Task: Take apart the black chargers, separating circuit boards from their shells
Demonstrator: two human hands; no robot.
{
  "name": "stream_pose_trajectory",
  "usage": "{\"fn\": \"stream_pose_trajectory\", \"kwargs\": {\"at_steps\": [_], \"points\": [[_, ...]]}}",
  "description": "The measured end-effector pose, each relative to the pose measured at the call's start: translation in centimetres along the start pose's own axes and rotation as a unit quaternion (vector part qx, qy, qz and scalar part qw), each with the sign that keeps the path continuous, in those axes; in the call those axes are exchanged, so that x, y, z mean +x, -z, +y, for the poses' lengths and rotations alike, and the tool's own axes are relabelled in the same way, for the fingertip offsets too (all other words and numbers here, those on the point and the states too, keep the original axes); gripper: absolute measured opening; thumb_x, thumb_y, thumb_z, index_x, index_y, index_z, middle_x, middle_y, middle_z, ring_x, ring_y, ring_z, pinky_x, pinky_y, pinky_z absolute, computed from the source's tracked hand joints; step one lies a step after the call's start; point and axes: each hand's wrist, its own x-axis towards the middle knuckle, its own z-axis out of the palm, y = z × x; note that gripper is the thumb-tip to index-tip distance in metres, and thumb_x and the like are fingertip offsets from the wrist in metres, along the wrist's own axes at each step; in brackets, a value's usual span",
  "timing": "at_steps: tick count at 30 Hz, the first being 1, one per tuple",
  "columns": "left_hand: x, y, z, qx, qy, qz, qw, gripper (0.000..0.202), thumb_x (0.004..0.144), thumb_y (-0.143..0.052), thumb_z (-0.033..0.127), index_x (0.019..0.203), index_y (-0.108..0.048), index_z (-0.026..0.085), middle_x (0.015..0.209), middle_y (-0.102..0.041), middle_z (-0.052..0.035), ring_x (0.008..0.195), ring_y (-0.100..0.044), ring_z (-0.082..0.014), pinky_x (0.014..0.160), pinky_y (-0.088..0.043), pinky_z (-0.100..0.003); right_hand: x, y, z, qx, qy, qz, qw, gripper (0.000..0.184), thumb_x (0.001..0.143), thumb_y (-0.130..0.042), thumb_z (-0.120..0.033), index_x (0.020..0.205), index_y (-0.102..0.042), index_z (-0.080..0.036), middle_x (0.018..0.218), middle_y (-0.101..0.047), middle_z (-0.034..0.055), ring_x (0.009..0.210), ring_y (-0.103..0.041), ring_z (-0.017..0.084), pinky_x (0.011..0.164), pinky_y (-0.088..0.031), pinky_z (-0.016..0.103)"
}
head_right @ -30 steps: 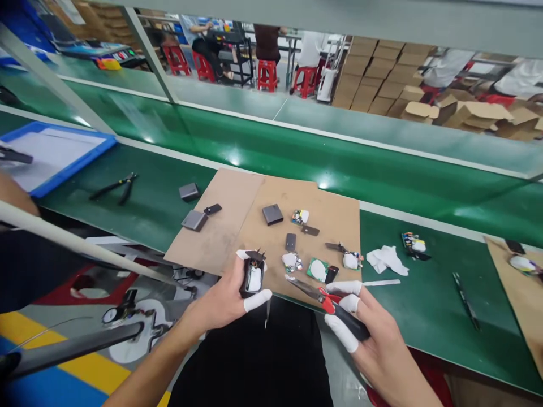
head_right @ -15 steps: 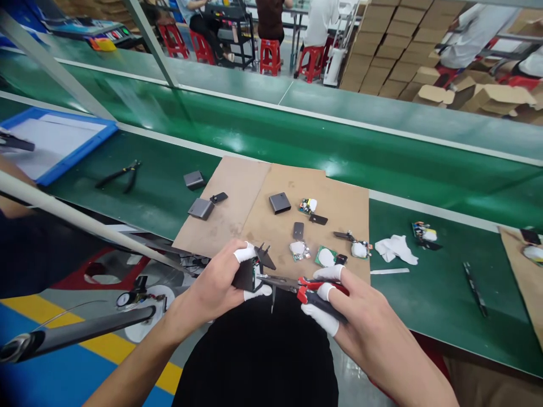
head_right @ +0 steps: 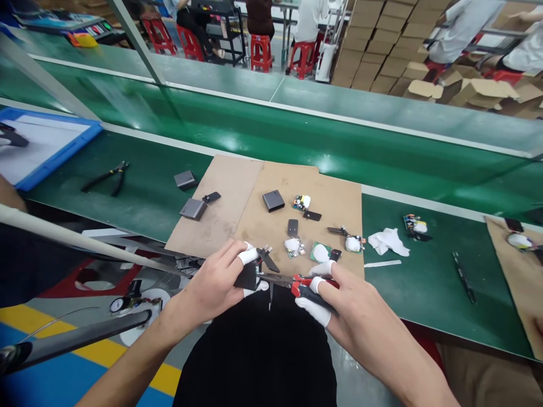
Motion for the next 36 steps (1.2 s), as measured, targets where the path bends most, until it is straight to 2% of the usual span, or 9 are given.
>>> {"fn": "stream_pose_trajectory", "kwargs": {"at_steps": [6,9,12,16,22,27,29,33,36], "points": [[0.3,-0.3,-0.2,0.013,0.018,-0.046,0.999,0.042,0.076,-0.055,0.0,0.113,-0.051,0.02,0.118,-0.061,-0.0123,0.107,-0.062,-0.0315,0.087,-0.06,-0.044,0.6,-0.8,-0.1,-0.028,-0.082,-0.023,0.996,0.026,0.109,-0.055,-0.052,0.106,-0.059,-0.026,0.103,-0.069,0.0059,0.087,-0.068,0.023,0.074,-0.057,0.037],[0.7,-0.7,-0.4,0.011,0.022,-0.066,0.998,0.043,0.074,-0.054,0.0,0.112,-0.05,0.019,0.118,-0.061,-0.0133,0.111,-0.062,-0.0331,0.09,-0.06,-0.045,1.4,-0.9,-0.1,-0.036,-0.107,-0.039,0.993,0.03,0.107,-0.057,-0.055,0.101,-0.06,-0.025,0.096,-0.069,0.0055,0.081,-0.067,0.024,0.071,-0.055,0.038],[1.2,-1.3,-0.7,0.031,0.013,-0.087,0.996,0.043,0.07,-0.052,0.0,0.108,-0.051,0.018,0.114,-0.061,-0.0145,0.11,-0.062,-0.0344,0.091,-0.06,-0.047,2.3,-0.8,0.2,-0.013,-0.087,-0.073,0.993,0.025,0.109,-0.055,-0.047,0.103,-0.067,-0.025,0.093,-0.072,0.0059,0.079,-0.068,0.024,0.071,-0.055,0.038],[1.8,-2.3,-1.3,0.056,0.018,-0.121,0.991,0.036,0.071,-0.054,0.003,0.103,-0.052,0.02,0.108,-0.063,-0.0129,0.103,-0.063,-0.0339,0.079,-0.059,-0.045,3.2,-1.3,1.4,-0.01,-0.057,-0.081,0.995,0.02,0.108,-0.058,-0.038,0.111,-0.072,-0.024,0.089,-0.074,0.006,0.073,-0.069,0.024,0.069,-0.052,0.036],[2.8,-3.6,-2.2,0.059,0.046,-0.098,0.992,0.026,0.083,-0.07,0.024,0.107,-0.059,0.019,0.105,-0.071,-0.0115,0.102,-0.068,-0.0333,0.08,-0.058,-0.045,3.9,-2.3,3.0,-0.069,-0.045,-0.107,0.991,0.033,0.113,-0.049,-0.048,0.127,-0.066,-0.025,0.101,-0.073,0.0066,0.083,-0.073,0.026,0.071,-0.049,0.035],[3.3,-4.1,-2.7,0.079,0.05,-0.09,0.992,0.028,0.085,-0.074,0.029,0.108,-0.063,0.02,0.104,-0.074,-0.0091,0.1,-0.071,-0.0305,0.076,-0.054,-0.041,4.0,-2.4,3.7,-0.081,-0.042,-0.105,0.99,0.036,0.114,-0.044,-0.05,0.124,-0.066,-0.024,0.103,-0.071,0.0073,0.087,-0.074,0.026,0.074,-0.049,0.035],[2.9,-3.5,-3.8,0.09,0.079,-0.083,0.989,0.028,0.088,-0.075,0.036,0.109,-0.063,0.022,0.104,-0.075,-0.0085,0.098,-0.071,-0.0297,0.072,-0.052,-0.039,3.3,-2.0,5.1,-0.08,-0.042,-0.098,0.991,0.033,0.114,-0.044,-0.046,0.12,-0.067,-0.023,0.102,-0.071,0.0074,0.087,-0.073,0.025,0.076,-0.05,0.035],[1.6,-1.2,-7.0,0.14,0.212,-0.041,0.966,0.038,0.093,-0.072,0.059,0.102,-0.062,0.023,0.097,-0.074,-0.0084,0.094,-0.072,-0.0301,0.066,-0.046,-0.037,0.9,0.0,10.1,-0.092,-0.07,-0.043,0.992,0.031,0.111,-0.044,-0.038,0.118,-0.069,-0.021,0.1,-0.073,0.0098,0.085,-0.07,0.026,0.076,-0.051,0.037],[1.2,-0.4,-7.6,0.137,0.206,-0.036,0.968,0.043,0.092,-0.072,0.064,0.103,-0.061,0.023,0.101,-0.074,-0.0084,0.1,-0.073,-0.0314,0.066,-0.045,-0.036,-0.2,1.3,12.9,-0.118,-0.084,0.005,0.989,0.033,0.109,-0.047,-0.041,0.124,-0.069,-0.021,0.108,-0.075,0.0124,0.093,-0.07,0.029,0.078,-0.05,0.038]]}}
